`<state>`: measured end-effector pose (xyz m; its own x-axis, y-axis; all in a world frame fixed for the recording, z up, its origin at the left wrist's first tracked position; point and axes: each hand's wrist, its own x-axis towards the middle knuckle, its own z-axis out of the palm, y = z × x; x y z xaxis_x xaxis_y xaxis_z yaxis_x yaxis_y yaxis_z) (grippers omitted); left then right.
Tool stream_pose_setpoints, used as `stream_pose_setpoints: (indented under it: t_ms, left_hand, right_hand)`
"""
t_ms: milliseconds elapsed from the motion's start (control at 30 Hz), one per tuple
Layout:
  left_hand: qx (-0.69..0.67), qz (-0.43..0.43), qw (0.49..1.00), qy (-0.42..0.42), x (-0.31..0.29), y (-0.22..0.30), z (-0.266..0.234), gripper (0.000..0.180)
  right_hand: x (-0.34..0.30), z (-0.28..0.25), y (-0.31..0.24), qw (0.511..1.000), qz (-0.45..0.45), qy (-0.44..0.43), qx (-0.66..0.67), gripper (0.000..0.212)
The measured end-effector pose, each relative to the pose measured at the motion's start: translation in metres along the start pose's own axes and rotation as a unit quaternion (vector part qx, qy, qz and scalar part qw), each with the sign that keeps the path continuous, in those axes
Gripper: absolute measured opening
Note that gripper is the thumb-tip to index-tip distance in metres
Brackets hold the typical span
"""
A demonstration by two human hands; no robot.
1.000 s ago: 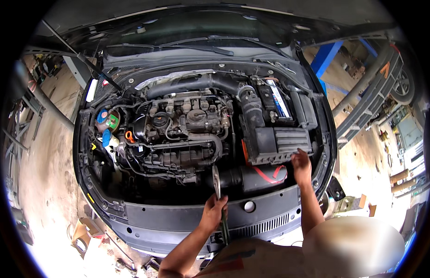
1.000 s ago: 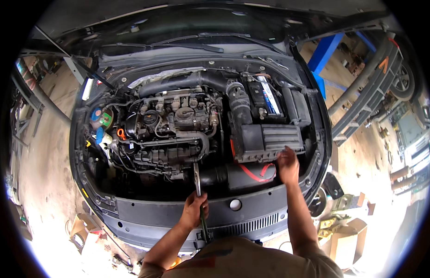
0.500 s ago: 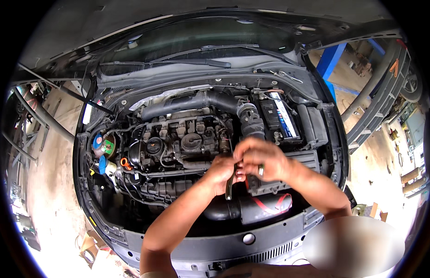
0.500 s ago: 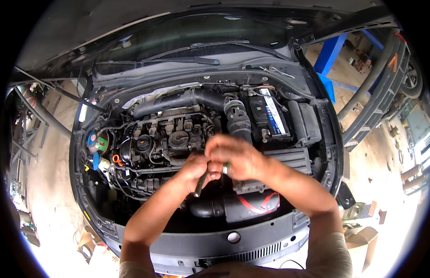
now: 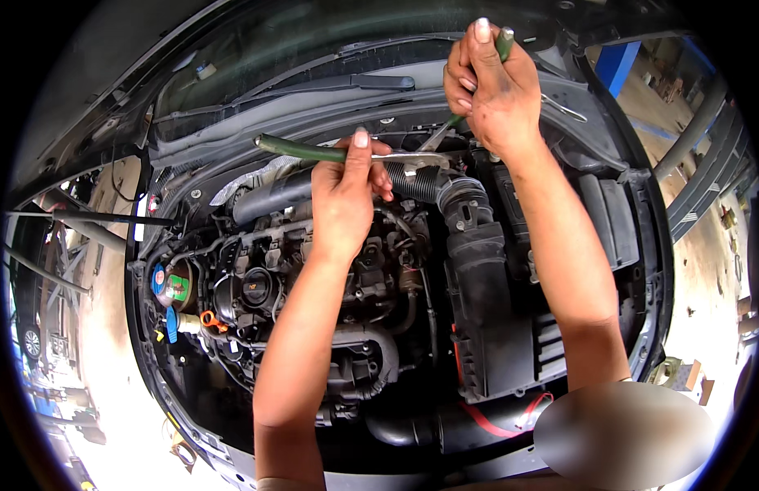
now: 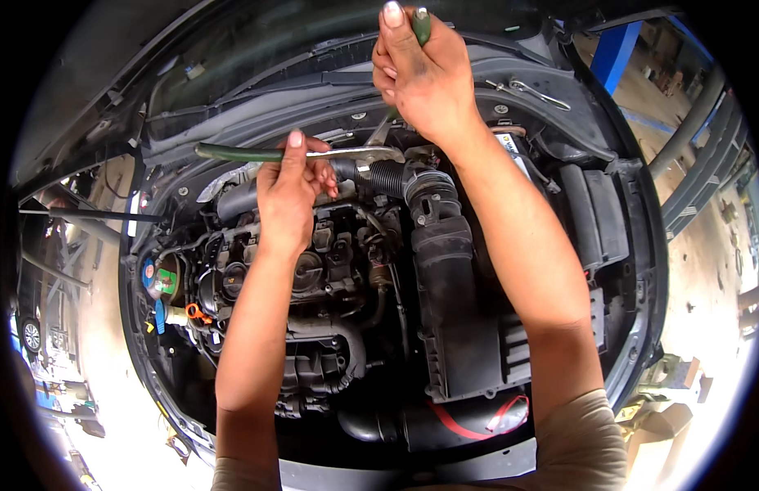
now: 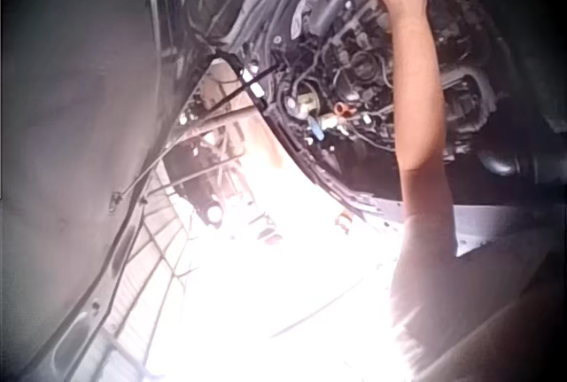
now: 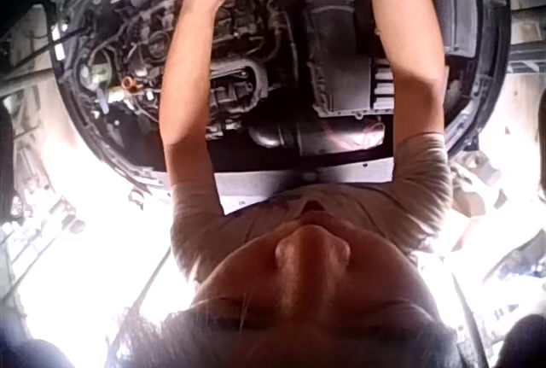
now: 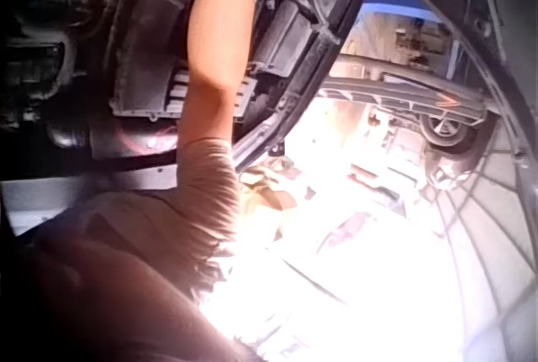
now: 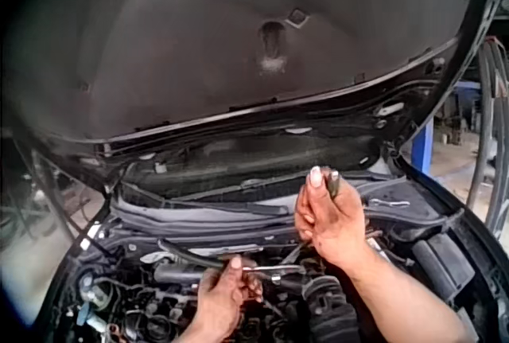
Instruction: The person uses pliers to loosen hose clamps on the car's air intake system. They then detach the air intake hose and remove the air filter housing from the engine bay.
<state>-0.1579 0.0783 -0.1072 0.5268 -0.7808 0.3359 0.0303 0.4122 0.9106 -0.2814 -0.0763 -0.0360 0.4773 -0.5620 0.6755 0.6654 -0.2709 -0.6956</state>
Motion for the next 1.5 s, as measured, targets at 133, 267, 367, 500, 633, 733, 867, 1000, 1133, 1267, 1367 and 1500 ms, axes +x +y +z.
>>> stream_pose_setpoints:
  t_ms: [133,267,367,500,633,733,867,1000,1133,1267,1367,1500]
  left_hand:
    - [0.048,0.008,0.996,0.078,0.02,-0.036,0.003,0.042]
    - [0.018,0.009,0.999,0.047,0.021,-0.068,-0.001,0.038]
    - [0.008,0.031,0.998,0.046,0.016,-0.084,-0.007,0.036]
    - [0.015,0.068,0.996,0.047,0.017,-0.094,-0.01,0.033]
    - [0.058,0.09,0.993,0.041,0.024,-0.092,-0.006,0.035]
    - [0.078,0.075,0.994,0.022,0.032,-0.085,-0.009,0.037]
    - [0.136,0.073,0.988,0.029,0.047,-0.074,-0.017,0.055]
    - [-0.174,0.087,0.977,-0.092,0.064,-0.076,-0.015,0.089]
    - [-0.27,0.05,0.943,-0.187,0.072,-0.083,-0.014,0.091]
    - [-0.337,0.009,0.899,-0.281,0.075,-0.081,-0.027,0.085]
    - [-0.325,-0.02,0.891,-0.316,0.081,-0.08,-0.037,0.101]
    - [-0.354,-0.039,0.866,-0.351,0.096,-0.092,-0.043,0.09]
  right_hand:
    - [0.004,-0.017,0.028,0.998,0.066,-0.018,0.002,0.043]
    - [0.008,-0.027,0.033,0.989,0.114,-0.098,-0.001,0.038]
    - [0.008,-0.022,0.05,0.985,0.129,-0.111,-0.005,0.039]
    - [0.009,-0.009,0.079,0.983,0.174,-0.054,-0.025,0.04]
    - [0.018,-0.003,0.083,0.978,0.167,-0.113,-0.044,0.038]
    - [0.022,0.001,0.082,0.976,0.188,-0.101,-0.047,0.036]
    - [0.025,0.004,0.085,0.972,0.19,-0.121,-0.068,0.035]
    - [0.029,0.012,0.079,0.963,0.168,-0.128,-0.164,0.035]
    - [0.029,0.021,0.057,0.921,0.174,-0.13,-0.323,0.044]
    - [0.032,0.027,0.043,0.852,0.098,-0.127,-0.498,0.054]
    - [0.026,0.038,0.045,0.844,0.017,-0.147,-0.516,0.051]
    - [0.003,0.046,0.036,0.804,-0.02,-0.15,-0.575,0.103]
